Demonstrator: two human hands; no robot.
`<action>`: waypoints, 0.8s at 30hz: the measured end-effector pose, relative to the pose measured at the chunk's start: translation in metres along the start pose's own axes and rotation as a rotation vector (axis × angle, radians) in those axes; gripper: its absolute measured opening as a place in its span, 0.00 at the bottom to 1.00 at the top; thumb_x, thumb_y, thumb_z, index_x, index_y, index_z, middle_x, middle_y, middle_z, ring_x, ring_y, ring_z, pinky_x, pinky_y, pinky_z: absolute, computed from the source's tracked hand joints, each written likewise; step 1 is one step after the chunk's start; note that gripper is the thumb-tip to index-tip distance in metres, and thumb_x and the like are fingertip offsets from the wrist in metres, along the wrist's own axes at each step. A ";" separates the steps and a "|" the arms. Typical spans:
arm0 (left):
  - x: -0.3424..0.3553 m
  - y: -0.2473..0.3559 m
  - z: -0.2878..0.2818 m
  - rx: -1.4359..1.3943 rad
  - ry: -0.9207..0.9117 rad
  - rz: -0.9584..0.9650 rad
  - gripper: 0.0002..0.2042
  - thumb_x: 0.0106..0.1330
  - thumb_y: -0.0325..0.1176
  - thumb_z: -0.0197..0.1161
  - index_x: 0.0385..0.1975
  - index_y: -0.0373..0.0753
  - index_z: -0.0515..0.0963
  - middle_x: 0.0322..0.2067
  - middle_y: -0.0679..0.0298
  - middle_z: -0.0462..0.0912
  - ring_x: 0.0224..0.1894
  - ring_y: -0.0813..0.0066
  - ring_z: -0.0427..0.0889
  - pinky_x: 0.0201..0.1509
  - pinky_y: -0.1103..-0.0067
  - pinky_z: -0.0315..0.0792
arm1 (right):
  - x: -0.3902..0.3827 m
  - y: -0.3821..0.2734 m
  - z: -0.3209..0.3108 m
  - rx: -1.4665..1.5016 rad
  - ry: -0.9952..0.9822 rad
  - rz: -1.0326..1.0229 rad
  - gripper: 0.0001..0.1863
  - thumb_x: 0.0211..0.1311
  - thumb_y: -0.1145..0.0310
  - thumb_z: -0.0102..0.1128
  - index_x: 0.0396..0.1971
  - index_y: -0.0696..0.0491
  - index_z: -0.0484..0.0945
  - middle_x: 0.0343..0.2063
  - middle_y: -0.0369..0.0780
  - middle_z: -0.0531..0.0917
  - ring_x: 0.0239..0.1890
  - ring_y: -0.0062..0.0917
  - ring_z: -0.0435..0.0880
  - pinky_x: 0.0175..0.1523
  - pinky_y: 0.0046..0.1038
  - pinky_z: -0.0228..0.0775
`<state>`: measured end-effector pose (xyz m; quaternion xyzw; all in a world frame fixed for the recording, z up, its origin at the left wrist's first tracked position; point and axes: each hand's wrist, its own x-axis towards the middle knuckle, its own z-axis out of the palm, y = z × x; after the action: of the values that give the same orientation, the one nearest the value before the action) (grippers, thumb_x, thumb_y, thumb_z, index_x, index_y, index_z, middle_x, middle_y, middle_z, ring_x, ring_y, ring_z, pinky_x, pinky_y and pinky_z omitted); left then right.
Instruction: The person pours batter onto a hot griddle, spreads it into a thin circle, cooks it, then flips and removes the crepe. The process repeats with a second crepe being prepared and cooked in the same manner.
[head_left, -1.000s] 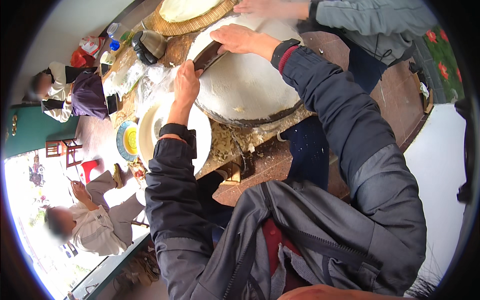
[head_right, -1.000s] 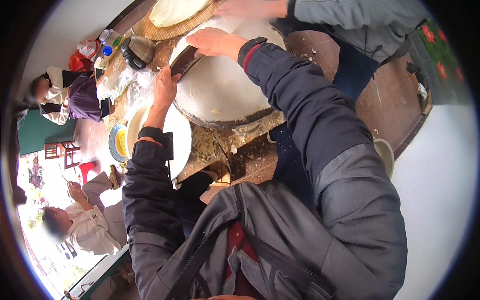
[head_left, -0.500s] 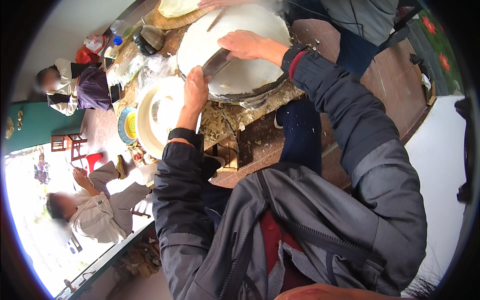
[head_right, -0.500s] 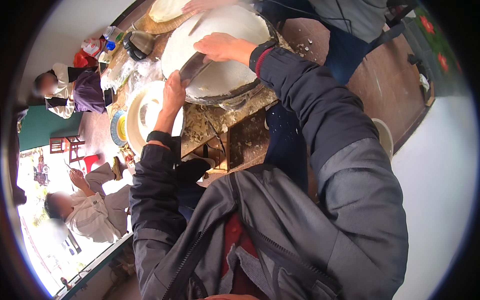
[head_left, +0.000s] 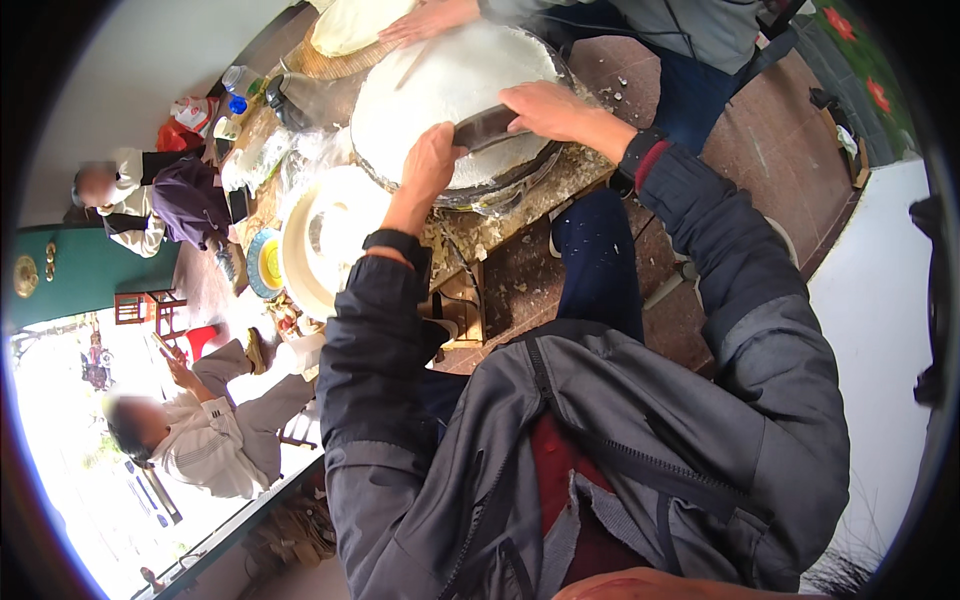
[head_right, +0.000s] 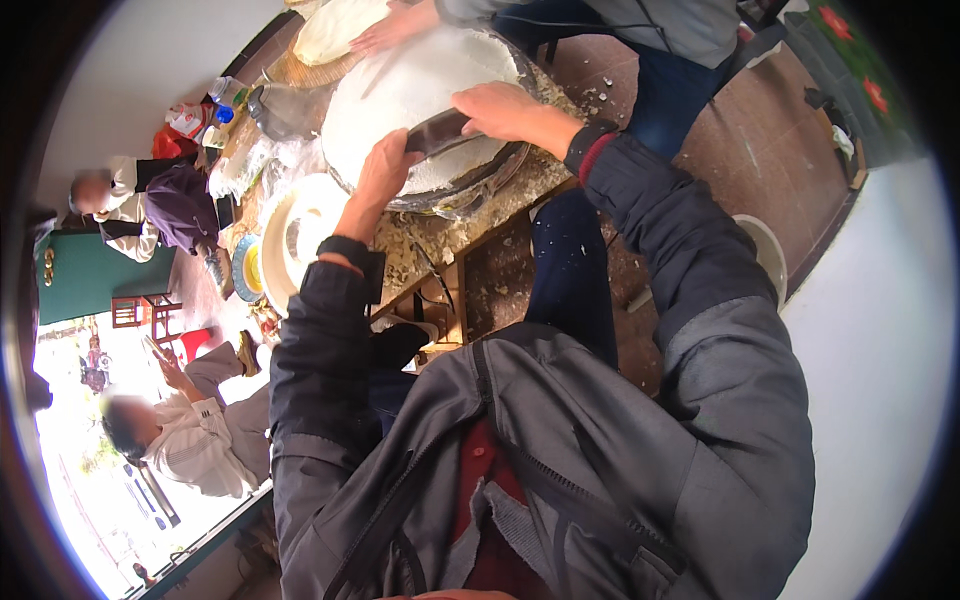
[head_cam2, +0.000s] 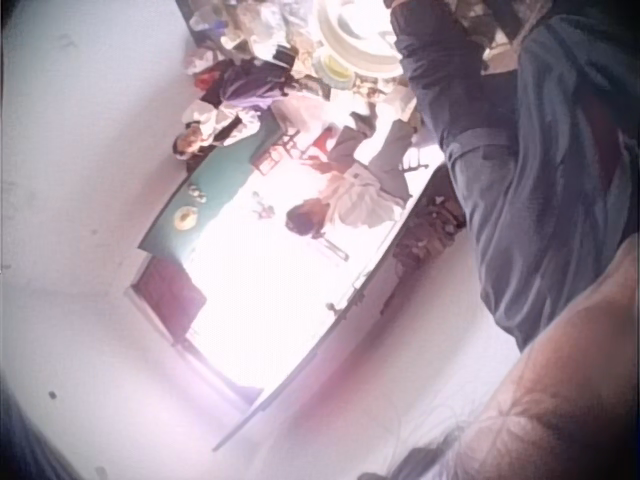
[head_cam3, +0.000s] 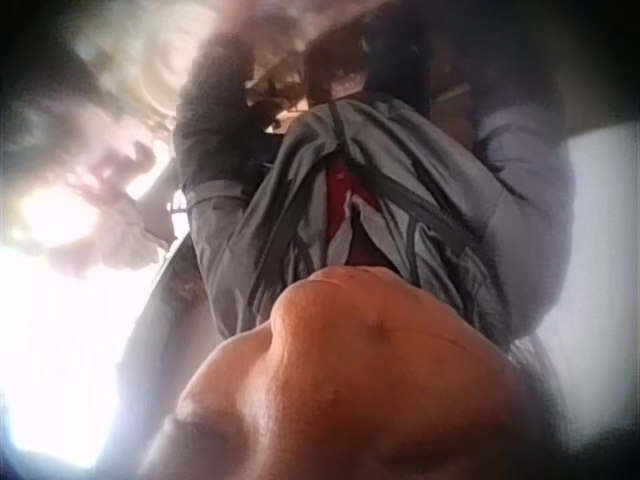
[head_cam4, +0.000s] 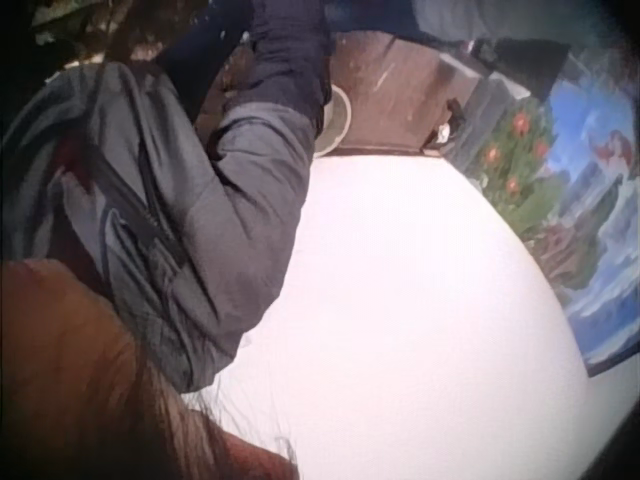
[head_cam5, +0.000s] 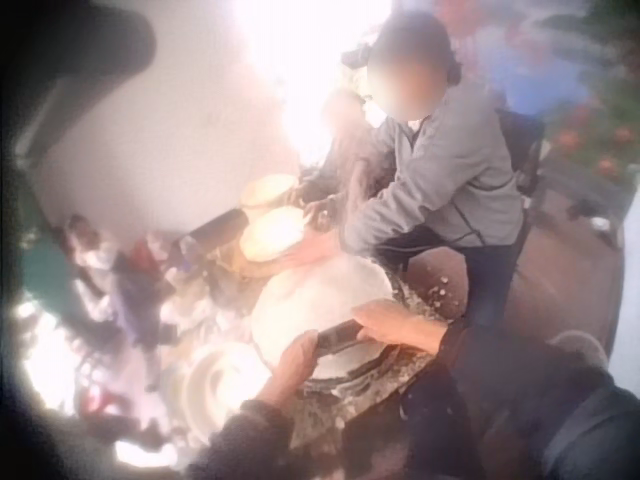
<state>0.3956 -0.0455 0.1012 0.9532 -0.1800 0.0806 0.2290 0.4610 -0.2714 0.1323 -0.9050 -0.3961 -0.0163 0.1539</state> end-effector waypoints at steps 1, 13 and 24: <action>0.011 0.001 -0.002 0.015 0.027 0.028 0.08 0.58 0.28 0.61 0.29 0.34 0.69 0.31 0.51 0.78 0.37 0.48 0.77 0.39 0.62 0.71 | -0.002 0.003 -0.004 -0.011 0.026 0.055 0.15 0.55 0.63 0.64 0.32 0.58 0.71 0.30 0.48 0.81 0.38 0.45 0.80 0.42 0.41 0.71; -0.032 -0.027 -0.043 0.172 -0.162 0.080 0.10 0.55 0.33 0.65 0.28 0.34 0.73 0.28 0.53 0.78 0.36 0.50 0.76 0.39 0.61 0.69 | -0.008 -0.074 0.020 0.039 -0.075 0.113 0.16 0.55 0.63 0.65 0.30 0.59 0.70 0.28 0.47 0.80 0.34 0.41 0.81 0.40 0.39 0.73; 0.046 -0.063 -0.006 0.113 -0.145 0.027 0.11 0.53 0.34 0.68 0.31 0.35 0.76 0.31 0.49 0.80 0.39 0.49 0.79 0.43 0.63 0.71 | 0.032 -0.022 0.021 0.185 -0.003 0.336 0.13 0.54 0.68 0.64 0.35 0.59 0.74 0.35 0.49 0.82 0.41 0.47 0.80 0.44 0.43 0.70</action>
<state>0.4611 -0.0044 0.0921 0.9655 -0.2041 0.0246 0.1601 0.4648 -0.2285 0.1234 -0.9405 -0.2394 0.0475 0.2363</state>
